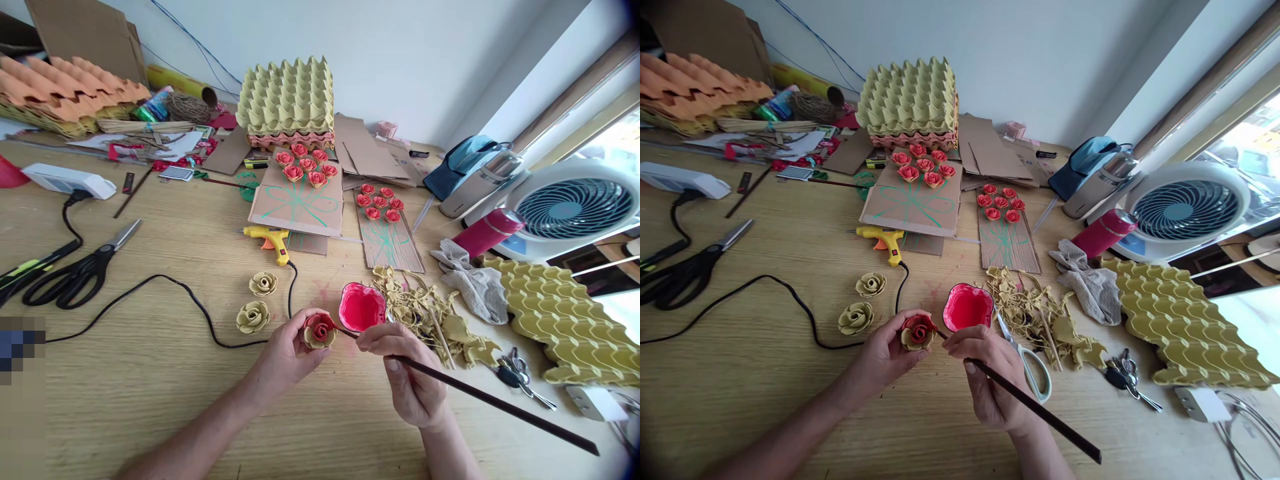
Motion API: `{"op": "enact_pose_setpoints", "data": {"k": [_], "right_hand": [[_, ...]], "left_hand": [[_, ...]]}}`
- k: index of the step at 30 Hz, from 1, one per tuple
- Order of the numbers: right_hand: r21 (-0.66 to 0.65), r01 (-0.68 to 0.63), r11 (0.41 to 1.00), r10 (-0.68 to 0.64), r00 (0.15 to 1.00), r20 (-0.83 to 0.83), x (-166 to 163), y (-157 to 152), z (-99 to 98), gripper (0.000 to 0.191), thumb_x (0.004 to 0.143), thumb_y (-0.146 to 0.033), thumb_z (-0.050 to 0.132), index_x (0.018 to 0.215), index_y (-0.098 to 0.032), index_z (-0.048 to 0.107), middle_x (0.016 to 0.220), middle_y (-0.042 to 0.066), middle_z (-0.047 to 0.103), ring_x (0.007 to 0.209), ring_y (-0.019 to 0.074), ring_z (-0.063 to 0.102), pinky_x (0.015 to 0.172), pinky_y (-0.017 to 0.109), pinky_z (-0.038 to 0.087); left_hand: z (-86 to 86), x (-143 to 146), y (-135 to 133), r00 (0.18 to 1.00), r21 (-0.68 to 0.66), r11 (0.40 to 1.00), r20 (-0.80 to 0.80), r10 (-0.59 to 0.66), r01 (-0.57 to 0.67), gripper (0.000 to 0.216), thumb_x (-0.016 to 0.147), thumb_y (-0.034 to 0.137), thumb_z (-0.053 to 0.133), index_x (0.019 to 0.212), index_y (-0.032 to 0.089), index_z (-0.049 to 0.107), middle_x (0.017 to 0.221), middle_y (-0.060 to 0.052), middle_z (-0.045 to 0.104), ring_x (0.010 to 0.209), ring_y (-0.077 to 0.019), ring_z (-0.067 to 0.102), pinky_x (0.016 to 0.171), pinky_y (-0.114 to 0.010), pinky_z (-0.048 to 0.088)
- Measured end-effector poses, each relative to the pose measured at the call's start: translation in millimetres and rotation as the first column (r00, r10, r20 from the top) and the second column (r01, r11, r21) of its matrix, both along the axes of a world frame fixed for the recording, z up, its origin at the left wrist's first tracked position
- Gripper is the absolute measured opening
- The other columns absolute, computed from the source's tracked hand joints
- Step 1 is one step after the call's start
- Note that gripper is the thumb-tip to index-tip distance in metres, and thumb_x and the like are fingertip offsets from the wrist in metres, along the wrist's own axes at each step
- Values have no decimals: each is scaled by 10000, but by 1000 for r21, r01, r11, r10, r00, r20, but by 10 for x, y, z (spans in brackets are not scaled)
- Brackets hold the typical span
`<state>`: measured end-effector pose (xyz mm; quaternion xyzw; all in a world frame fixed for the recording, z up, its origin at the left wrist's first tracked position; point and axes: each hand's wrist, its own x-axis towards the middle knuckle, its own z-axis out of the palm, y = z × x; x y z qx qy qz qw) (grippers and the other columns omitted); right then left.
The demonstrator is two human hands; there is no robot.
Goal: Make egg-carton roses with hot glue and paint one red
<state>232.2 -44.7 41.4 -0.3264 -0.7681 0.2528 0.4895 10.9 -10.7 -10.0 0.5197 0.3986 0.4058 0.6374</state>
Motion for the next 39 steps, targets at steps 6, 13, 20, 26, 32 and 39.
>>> {"op": "enact_pose_setpoints", "data": {"k": [6,13,20,26,32,39], "right_hand": [[20,29,999,-28,999,-44,6,-10,-25,279,1045,-91,426,1211,-188,628,1079,112,720,1011,229,711,825,361,598],[6,16,1000,-16,1000,5,1,16,-16,265,1050,-96,427,1193,-186,631,1106,117,726,1016,212,711,836,342,590],[5,37,999,-37,999,-24,21,1,-27,276,1053,-104,415,1201,-193,631,1089,116,734,1004,233,715,826,380,600],[-19,28,999,-29,999,-25,23,-7,-21,251,1063,-148,423,1169,-196,645,1031,121,742,939,242,720,767,383,616],[-18,41,999,-42,998,-52,8,-2,-44,252,1066,-155,428,1185,-215,642,1067,120,749,955,249,730,792,401,615],[-9,53,999,-53,996,-78,20,13,-67,256,1061,-132,429,1185,-203,641,1057,120,749,953,245,726,796,411,616]], "left_hand": [[-4,-5,-5,1000,13,1000,-22,-8,8,428,792,174,769,1207,191,664,1150,-70,729,1049,-212,690,921,-289,556],[-31,10,0,1000,-8,1000,0,-24,24,454,788,193,792,1220,195,653,1167,-75,722,1062,-222,679,918,-302,555],[-41,10,7,1000,-27,1000,7,-15,15,462,779,206,800,1216,188,653,1148,-76,724,1045,-223,680,917,-311,557],[-9,13,28,999,-6,999,-9,49,-49,443,765,240,816,1167,187,636,1132,-74,716,1040,-226,677,919,-321,555],[21,13,25,998,14,999,-37,47,-46,422,757,206,802,1142,194,629,1106,-62,709,1023,-219,671,907,-306,546],[-19,0,33,1000,-21,1000,24,13,-13,439,787,253,830,1168,197,619,1125,-64,697,1022,-213,660,887,-297,547]]}}
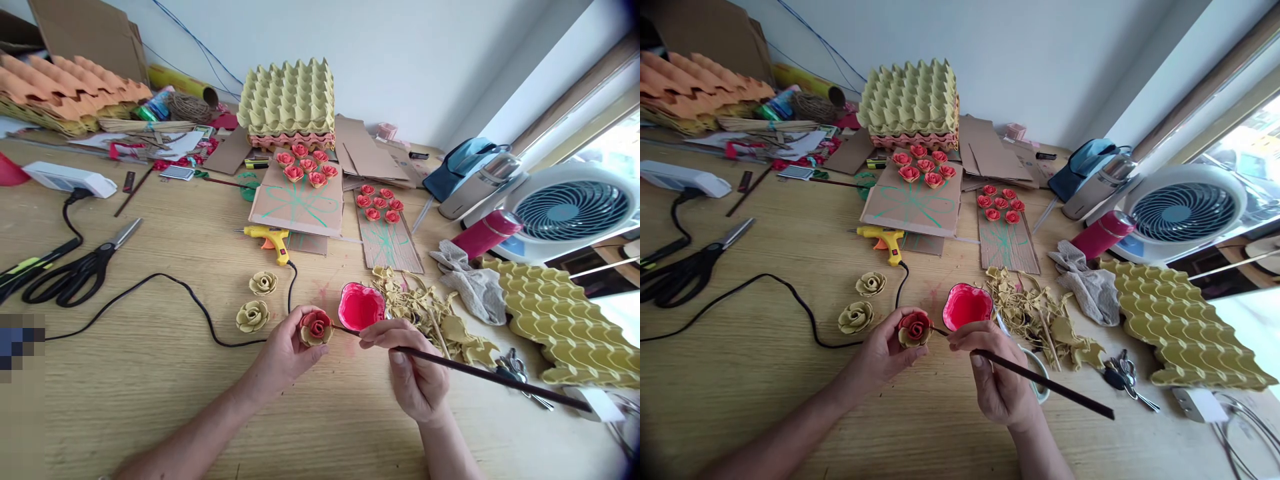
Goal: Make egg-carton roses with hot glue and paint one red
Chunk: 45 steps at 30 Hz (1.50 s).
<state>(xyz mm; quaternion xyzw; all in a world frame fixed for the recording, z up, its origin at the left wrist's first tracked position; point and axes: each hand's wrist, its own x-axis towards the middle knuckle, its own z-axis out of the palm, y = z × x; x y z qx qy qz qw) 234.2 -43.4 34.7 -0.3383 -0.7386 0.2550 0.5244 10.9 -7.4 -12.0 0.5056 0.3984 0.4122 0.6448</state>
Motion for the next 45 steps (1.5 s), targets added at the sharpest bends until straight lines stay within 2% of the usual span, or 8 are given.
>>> {"op": "enact_pose_setpoints", "data": {"k": [17,21,26,28,32,36,38,45], "right_hand": [[-16,0,1000,0,999,38,-19,-16,30,243,1067,-152,427,1178,-211,636,1050,123,749,949,250,733,784,408,624],[-23,0,1000,1,1000,17,-14,-15,10,240,1066,-148,438,1176,-208,643,1058,121,753,949,249,741,791,408,623],[8,100,995,-100,993,-59,57,14,46,243,1073,-156,446,1162,-225,661,1037,107,767,945,251,749,774,408,630],[-6,141,990,-141,990,-19,118,50,106,246,1072,-143,456,1167,-229,666,1061,110,767,954,250,758,765,393,632],[-15,170,985,-163,964,210,237,159,224,221,1064,-143,496,1157,-228,677,1094,102,760,866,219,769,752,359,621],[-5,209,978,-197,928,317,240,249,206,193,1066,-164,500,1090,-232,679,1054,86,765,840,202,757,711,319,591],[-1,227,974,-215,923,318,204,268,171,199,1062,-154,494,1081,-232,676,1016,75,769,819,193,754,692,298,583],[9,178,984,-169,913,371,159,266,148,195,1033,-103,498,1057,-226,647,914,42,759,737,174,727,689,278,575]], "left_hand": [[9,6,6,1000,-46,999,21,14,-13,496,730,306,883,1140,204,623,1085,-55,695,938,-210,659,791,-287,560],[11,1,7,1000,-39,999,21,19,-18,485,738,289,869,1142,201,614,1094,-59,688,955,-211,655,819,-294,558],[-25,4,23,999,-15,999,14,52,-51,480,705,237,864,1108,195,606,1055,-48,679,943,-198,644,815,-281,546],[-44,12,29,998,-21,998,34,54,-53,496,701,252,863,1119,194,604,1067,-54,685,951,-202,653,821,-288,554],[-50,28,26,996,-24,997,36,78,-77,509,709,227,836,1160,198,602,1139,-71,698,1049,-224,676,895,-311,564],[-27,26,14,999,-88,995,19,42,-40,475,777,269,774,1211,215,590,1159,-70,677,901,-207,698,640,-258,563],[-29,19,13,999,-77,997,14,29,-28,449,787,276,771,1198,217,599,1149,-65,678,875,-203,695,599,-247,550],[-106,9,26,996,81,994,-31,81,-78,389,787,209,814,1139,207,648,1114,-48,714,1035,-220,680,916,-324,559]]}}
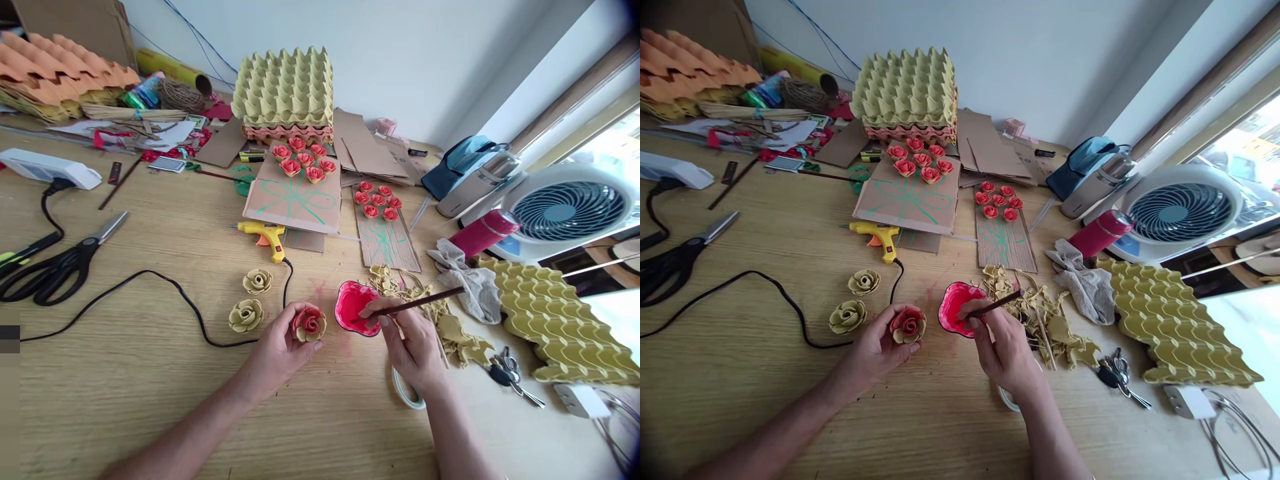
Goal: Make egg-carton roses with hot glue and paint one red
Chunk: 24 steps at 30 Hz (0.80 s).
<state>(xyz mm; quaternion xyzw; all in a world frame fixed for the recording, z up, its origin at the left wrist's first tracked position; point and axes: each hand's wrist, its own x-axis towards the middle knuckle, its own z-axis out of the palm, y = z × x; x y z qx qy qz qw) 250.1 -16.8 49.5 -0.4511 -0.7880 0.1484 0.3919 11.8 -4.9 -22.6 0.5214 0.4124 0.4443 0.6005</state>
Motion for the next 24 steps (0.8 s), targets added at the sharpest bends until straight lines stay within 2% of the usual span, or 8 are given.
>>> {"op": "enact_pose_setpoints", "data": {"k": [8,14,16,19,22,24], "right_hand": [[-8,-72,997,72,995,63,18,-7,-97,247,1037,-97,473,1145,-230,651,1002,69,778,827,207,741,733,309,583],[-27,-55,998,55,998,6,10,-2,-89,265,1042,-91,471,1152,-236,663,997,56,768,817,190,736,728,296,581],[-47,-24,999,21,998,-54,20,-26,-98,244,1045,-102,486,1126,-237,672,968,47,769,794,187,736,709,294,583],[-23,32,999,-36,966,-256,14,-92,-132,263,1056,-105,482,1170,-238,678,1010,64,770,825,203,754,720,320,606],[66,8,998,22,898,-438,-56,-156,-159,284,1061,-103,469,1222,-232,665,1072,92,764,914,236,764,747,364,623],[115,-43,992,91,883,-461,-123,-181,-162,278,1063,-101,462,1219,-220,658,1070,100,766,944,246,763,761,383,626]], "left_hand": [[-45,-4,0,1000,-18,1000,-1,-7,7,440,773,191,820,1184,204,665,1193,-62,722,1116,-231,680,1015,-347,537],[-47,-3,-2,1000,5,1000,-11,-20,20,396,767,148,795,1139,210,677,1117,-37,717,1044,-209,674,949,-318,546],[-38,-2,-5,1000,5,1000,-11,-28,28,383,772,149,798,1130,210,677,1101,-35,708,1025,-203,666,930,-310,543],[-20,7,-13,999,-12,999,30,-45,45,376,785,181,812,1133,208,673,1089,-38,695,1003,-201,656,911,-312,546],[4,19,-22,995,-38,997,76,-58,61,382,789,223,828,1137,202,671,1077,-45,688,971,-198,651,893,-316,553],[34,24,-29,995,-60,996,79,-65,70,381,786,237,834,1127,193,670,1061,-51,686,947,-197,655,861,-308,557]]}}
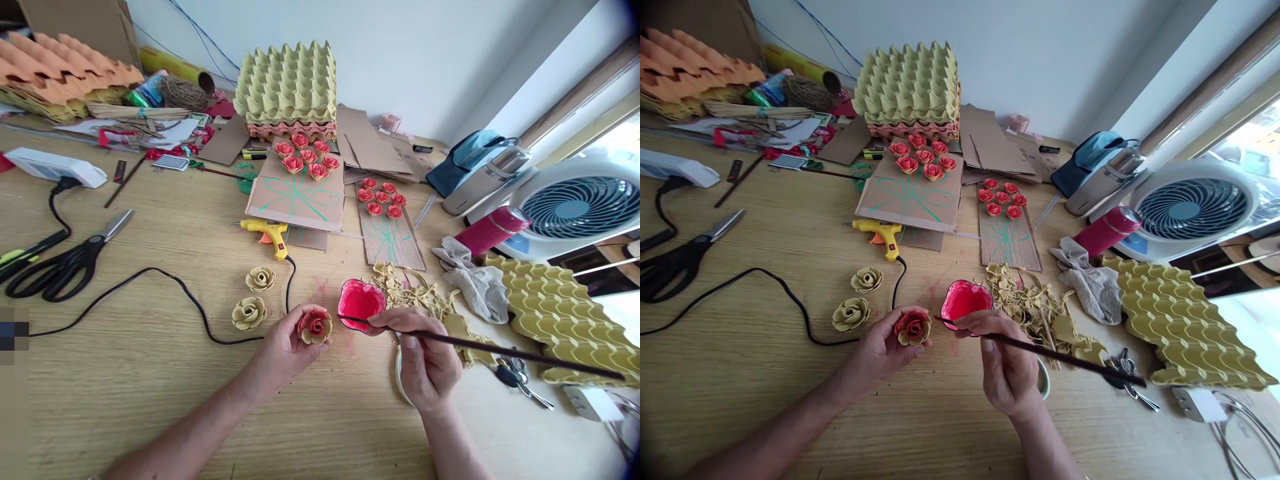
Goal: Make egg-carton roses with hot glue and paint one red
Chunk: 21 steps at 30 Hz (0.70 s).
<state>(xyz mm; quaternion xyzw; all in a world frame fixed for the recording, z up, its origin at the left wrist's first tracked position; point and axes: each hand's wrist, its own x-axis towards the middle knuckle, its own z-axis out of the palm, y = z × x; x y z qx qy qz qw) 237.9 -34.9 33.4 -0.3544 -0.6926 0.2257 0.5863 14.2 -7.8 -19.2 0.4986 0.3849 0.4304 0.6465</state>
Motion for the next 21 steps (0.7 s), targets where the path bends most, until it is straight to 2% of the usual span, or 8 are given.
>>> {"op": "enact_pose_setpoints", "data": {"k": [4,8,15,21], "right_hand": [[10,-86,996,86,995,55,-90,-19,0,287,1066,-95,438,1248,-200,632,1087,113,771,1001,245,747,829,410,629],[-25,-129,991,131,988,86,-93,-29,-12,307,1055,-72,429,1270,-198,609,1135,122,761,1054,243,737,859,411,620],[-34,-139,990,143,975,173,-79,-24,-5,327,1025,-36,436,1259,-187,607,1101,117,754,1061,230,732,854,375,611],[19,-133,991,127,972,199,-125,-14,48,306,1035,-58,434,1245,-194,611,1095,119,752,1010,219,748,826,353,624]], "left_hand": [[83,6,-17,999,-59,998,27,-28,29,395,765,230,841,1112,185,657,1035,-50,677,881,-189,678,771,-280,558],[143,11,-25,994,-130,989,92,-56,68,424,762,232,847,1131,193,641,1061,-47,675,862,-184,697,774,-287,565],[166,17,-8,999,-88,996,50,-8,12,398,745,245,862,1083,186,661,1028,-51,698,876,-196,693,808,-297,560],[172,19,-18,998,-66,996,3,-61,61,347,778,207,801,1096,179,666,1027,-53,709,895,-199,690,826,-304,573]]}}
